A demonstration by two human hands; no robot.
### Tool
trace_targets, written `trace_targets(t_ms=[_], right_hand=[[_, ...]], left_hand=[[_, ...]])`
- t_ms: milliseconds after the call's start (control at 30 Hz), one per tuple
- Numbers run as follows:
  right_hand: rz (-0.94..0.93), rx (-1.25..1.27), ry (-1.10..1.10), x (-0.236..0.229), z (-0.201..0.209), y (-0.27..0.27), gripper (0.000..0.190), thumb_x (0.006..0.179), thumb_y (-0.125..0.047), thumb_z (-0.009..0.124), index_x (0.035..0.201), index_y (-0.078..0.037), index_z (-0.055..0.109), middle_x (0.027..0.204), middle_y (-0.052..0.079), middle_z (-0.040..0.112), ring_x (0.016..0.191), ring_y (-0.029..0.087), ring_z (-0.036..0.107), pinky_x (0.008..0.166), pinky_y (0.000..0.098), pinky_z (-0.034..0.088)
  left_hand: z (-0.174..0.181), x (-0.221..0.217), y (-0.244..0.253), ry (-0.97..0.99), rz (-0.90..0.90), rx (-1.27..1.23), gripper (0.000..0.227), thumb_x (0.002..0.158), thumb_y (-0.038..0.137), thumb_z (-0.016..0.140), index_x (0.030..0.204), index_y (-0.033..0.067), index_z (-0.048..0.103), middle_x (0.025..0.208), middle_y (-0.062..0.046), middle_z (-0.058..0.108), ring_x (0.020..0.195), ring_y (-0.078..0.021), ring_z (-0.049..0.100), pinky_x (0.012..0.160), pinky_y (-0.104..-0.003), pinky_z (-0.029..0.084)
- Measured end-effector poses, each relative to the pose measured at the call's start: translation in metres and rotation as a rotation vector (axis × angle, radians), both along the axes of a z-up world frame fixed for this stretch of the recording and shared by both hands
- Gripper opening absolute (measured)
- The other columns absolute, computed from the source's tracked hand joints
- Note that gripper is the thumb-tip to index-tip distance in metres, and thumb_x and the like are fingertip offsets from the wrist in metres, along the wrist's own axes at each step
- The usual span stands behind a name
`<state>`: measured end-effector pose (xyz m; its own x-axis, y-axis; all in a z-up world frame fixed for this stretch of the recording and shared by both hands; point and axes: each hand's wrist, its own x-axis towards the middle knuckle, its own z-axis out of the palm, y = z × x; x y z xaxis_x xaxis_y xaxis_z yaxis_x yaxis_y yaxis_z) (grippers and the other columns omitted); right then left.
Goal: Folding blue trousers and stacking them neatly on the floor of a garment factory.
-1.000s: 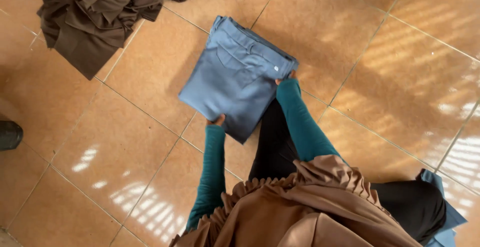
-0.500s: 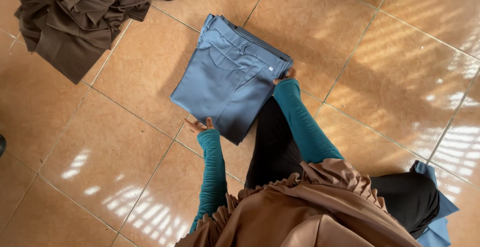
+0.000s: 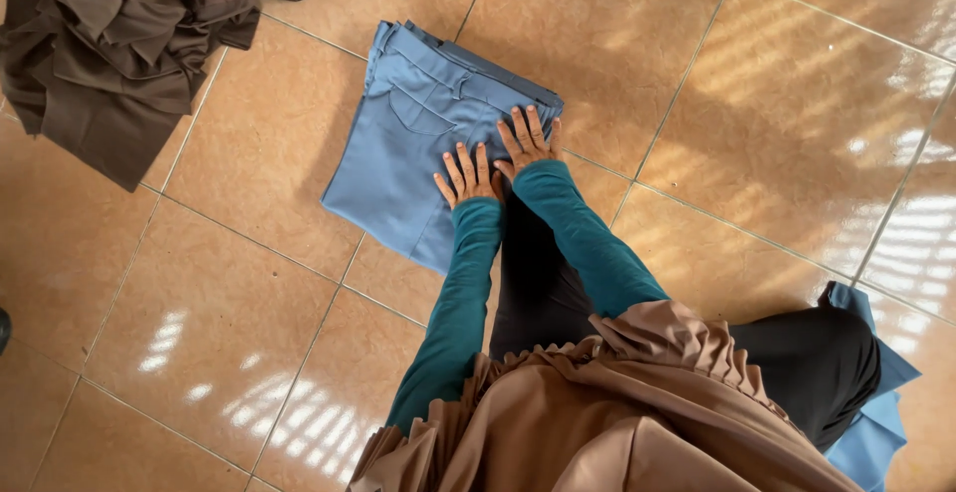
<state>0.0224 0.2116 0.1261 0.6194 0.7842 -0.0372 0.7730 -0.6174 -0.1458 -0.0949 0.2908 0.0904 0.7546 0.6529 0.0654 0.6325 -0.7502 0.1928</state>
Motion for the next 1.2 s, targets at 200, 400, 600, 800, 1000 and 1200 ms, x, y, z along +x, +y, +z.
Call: trace_targets(t_ms=[200, 400, 600, 800, 1000, 1200], right_hand=[[0.006, -0.107, -0.007, 0.009, -0.03, 0.005, 0.084, 0.1, -0.062, 0.045, 0.166, -0.035, 0.0, 0.172, 0.001, -0.018, 0.157, 0.028, -0.02, 0.121, 0.0679, -0.015], [0.015, -0.086, -0.014, 0.008, -0.032, 0.002, 0.086, 0.099, -0.061, 0.048, 0.166, -0.034, 0.0, 0.172, 0.002, -0.018, 0.157, 0.029, -0.019, 0.12, 0.0696, -0.015], [-0.073, -0.12, 0.018, 0.023, -0.012, -0.006, 0.077, 0.104, -0.062, 0.039, 0.165, -0.036, 0.0, 0.171, 0.001, -0.022, 0.155, 0.029, -0.024, 0.118, 0.0691, -0.02], [-0.316, -0.139, 0.065, 0.064, 0.02, -0.087, 0.068, 0.11, -0.057, 0.032, 0.166, -0.033, 0.002, 0.171, 0.001, -0.019, 0.156, 0.029, -0.02, 0.122, 0.0667, -0.016], [-0.506, -0.242, 0.093, 0.068, 0.008, -0.183, 0.072, 0.107, -0.063, 0.031, 0.165, -0.035, -0.001, 0.172, 0.001, -0.015, 0.157, 0.027, -0.019, 0.122, 0.067, -0.016], [-0.602, -0.297, 0.176, 0.074, -0.002, -0.199, 0.077, 0.104, -0.067, 0.034, 0.165, -0.035, -0.001, 0.173, 0.001, -0.009, 0.157, 0.029, -0.017, 0.122, 0.0666, -0.015]], left_hand=[[0.009, 0.0, -0.001, 0.073, -0.004, -0.065, 0.075, 0.106, 0.046, 0.047, 0.166, 0.0308, 0.004, 0.173, -0.008, -0.005, 0.158, -0.0361, -0.01, 0.124, -0.064, -0.012], [0.022, 0.0, -0.001, 0.124, -0.004, -0.14, 0.074, 0.106, 0.045, 0.046, 0.165, 0.0319, 0.003, 0.173, -0.006, -0.008, 0.158, -0.0339, -0.012, 0.124, -0.063, -0.014], [0.023, 0.027, -0.005, 0.097, 0.003, -0.171, 0.072, 0.109, 0.047, 0.037, 0.165, 0.0339, -0.006, 0.172, -0.006, -0.013, 0.155, -0.0363, -0.019, 0.122, -0.064, -0.017], [0.046, 0.097, -0.074, 0.106, -0.153, -0.131, 0.067, 0.113, 0.046, 0.033, 0.166, 0.0307, -0.005, 0.172, -0.004, -0.015, 0.156, -0.0353, -0.018, 0.123, -0.061, -0.019], [0.059, 0.117, -0.151, 0.268, -0.344, -0.144, 0.061, 0.113, 0.049, 0.021, 0.165, 0.033, -0.005, 0.173, -0.002, -0.01, 0.156, -0.0333, -0.02, 0.121, -0.061, -0.022], [0.065, 0.119, -0.137, 0.318, -0.296, -0.059, 0.059, 0.111, 0.048, 0.022, 0.166, 0.033, 0.007, 0.174, -0.006, 0.01, 0.158, -0.0343, -0.007, 0.124, -0.058, -0.014]])
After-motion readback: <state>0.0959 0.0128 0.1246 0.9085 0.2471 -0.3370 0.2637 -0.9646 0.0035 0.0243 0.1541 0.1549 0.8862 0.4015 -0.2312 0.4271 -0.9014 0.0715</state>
